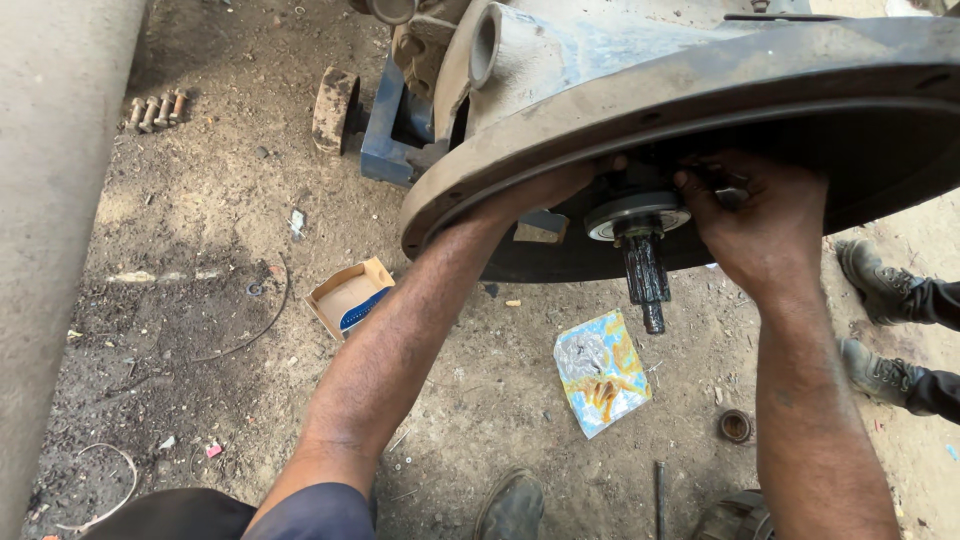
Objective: The person installs a new wheel bearing onto a greased axle shaft of a vehicle wheel hub. They then use a wrench to tighten a retaining nut on the axle to secure the bearing in place.
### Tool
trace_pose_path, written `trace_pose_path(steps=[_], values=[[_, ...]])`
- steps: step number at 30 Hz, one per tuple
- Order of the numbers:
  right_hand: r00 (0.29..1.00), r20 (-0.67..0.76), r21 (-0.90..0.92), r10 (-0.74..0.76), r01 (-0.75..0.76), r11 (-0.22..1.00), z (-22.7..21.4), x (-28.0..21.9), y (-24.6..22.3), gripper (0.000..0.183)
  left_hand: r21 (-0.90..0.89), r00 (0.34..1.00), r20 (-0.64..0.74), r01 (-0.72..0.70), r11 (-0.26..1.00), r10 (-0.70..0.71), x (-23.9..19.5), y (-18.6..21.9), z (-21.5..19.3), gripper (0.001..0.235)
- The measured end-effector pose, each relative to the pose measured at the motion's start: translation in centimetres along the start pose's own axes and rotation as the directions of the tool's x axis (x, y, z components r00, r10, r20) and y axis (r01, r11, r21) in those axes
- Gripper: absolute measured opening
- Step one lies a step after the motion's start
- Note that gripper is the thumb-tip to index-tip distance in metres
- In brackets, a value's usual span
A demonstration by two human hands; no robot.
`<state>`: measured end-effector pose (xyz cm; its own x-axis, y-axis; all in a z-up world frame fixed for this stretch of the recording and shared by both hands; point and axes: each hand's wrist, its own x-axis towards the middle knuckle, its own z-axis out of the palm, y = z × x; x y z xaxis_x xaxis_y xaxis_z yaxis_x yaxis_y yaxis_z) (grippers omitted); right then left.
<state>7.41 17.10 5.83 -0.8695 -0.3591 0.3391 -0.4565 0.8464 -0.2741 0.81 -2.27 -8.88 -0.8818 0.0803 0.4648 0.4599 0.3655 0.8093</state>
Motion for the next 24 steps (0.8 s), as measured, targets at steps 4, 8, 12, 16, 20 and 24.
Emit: trace_pose_path(steps=[4,8,12,16,20,24], values=[[0.999,-0.006,0.009,-0.033,0.033,0.999,0.0,0.1,0.0,0.017,0.006,1.0,0.019,0.007,1.0,-0.007,0.0,0.3,-0.4,0.048],[1.0,0.019,-0.013,-0.002,0.002,1.0,-0.1,0.1,0.0,0.018,0.044,0.999,0.045,-0.003,0.999,0.001,-0.1,0.0,-0.4,0.048],[0.996,0.05,-0.001,0.078,-0.078,0.997,-0.3,0.2,0.1,0.02,0.072,0.995,-0.018,-0.092,0.993,0.094,-0.1,-0.1,-0.3,0.046],[0.988,0.053,0.051,0.146,-0.149,0.988,-0.2,0.3,0.5,0.02,0.073,0.994,0.012,-0.11,0.991,0.11,-0.2,0.3,-0.8,0.037],[0.984,0.053,0.027,0.169,-0.171,0.985,-0.2,0.3,0.7,0.022,0.036,0.99,-0.017,-0.141,0.989,0.142,-0.5,1.3,-1.3,0.035],[0.995,0.039,-0.023,0.096,-0.095,0.995,-0.3,0.3,0.3,0.022,0.003,0.994,0.04,-0.104,0.995,0.104,-0.7,2.3,-1.7,0.043]])
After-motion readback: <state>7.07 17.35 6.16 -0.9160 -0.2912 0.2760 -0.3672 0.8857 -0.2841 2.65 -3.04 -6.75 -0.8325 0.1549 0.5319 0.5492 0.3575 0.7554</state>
